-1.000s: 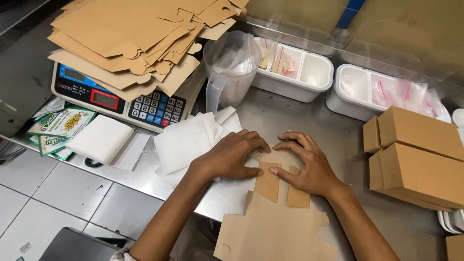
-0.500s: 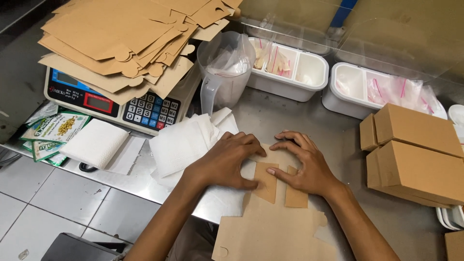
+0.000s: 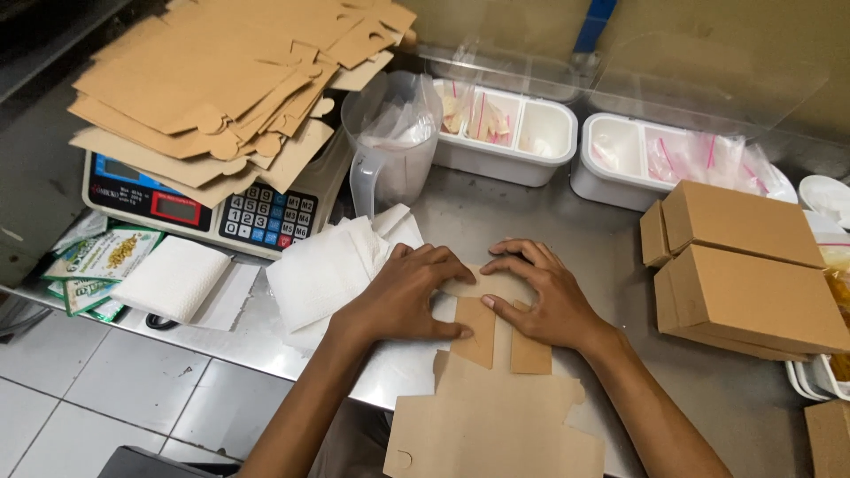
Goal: The person folds flat cardboard pieces into small boxes by hand on a stainless steel table. They repeatedly fold the flaps and tuck them to form the box shape, then place the finished boxes into a stack on the right.
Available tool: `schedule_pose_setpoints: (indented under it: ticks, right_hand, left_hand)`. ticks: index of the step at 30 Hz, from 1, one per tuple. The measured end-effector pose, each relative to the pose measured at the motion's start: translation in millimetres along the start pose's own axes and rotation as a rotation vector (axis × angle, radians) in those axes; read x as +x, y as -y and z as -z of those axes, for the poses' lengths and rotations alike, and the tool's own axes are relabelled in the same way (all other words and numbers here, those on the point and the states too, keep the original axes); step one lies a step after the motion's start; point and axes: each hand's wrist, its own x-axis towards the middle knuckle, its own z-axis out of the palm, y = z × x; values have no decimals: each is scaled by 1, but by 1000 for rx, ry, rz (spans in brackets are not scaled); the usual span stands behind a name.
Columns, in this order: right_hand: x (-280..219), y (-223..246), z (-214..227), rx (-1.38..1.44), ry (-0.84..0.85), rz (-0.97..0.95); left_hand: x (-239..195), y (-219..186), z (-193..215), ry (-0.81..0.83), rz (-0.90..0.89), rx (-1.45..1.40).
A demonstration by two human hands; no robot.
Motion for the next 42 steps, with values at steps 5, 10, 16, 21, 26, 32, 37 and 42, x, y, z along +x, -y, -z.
schedule_pose_setpoints:
  ticks: [5, 10, 16, 21, 26, 32, 37, 42]
  right_hand:
    - [4, -4, 2, -14, -21, 12]
    - [-1, -2, 2, 5, -6, -4]
    - [-1, 2, 4, 20, -17, 41]
    - [-1, 1, 2, 38, -8, 9]
    - [-2, 2, 4, 46, -7, -7]
    - [-1, -2, 2, 36, -15, 6]
    - [-3, 3, 2, 23, -13, 21]
    - [-6, 5, 6, -144, -52, 18]
  left_hand:
    - [4, -4, 6, 20, -1, 32]
    - [4, -8, 10, 64, 0, 47]
    - [14, 5, 6, 17, -4, 12]
    - [18, 11, 0, -6, -5, 20]
    - [9, -5, 7, 50, 31, 35]
    - [-3, -20, 14, 86, 37, 45]
    - [-9, -22, 8, 70, 56, 42]
    - [-14, -24, -12, -134, 160, 3]
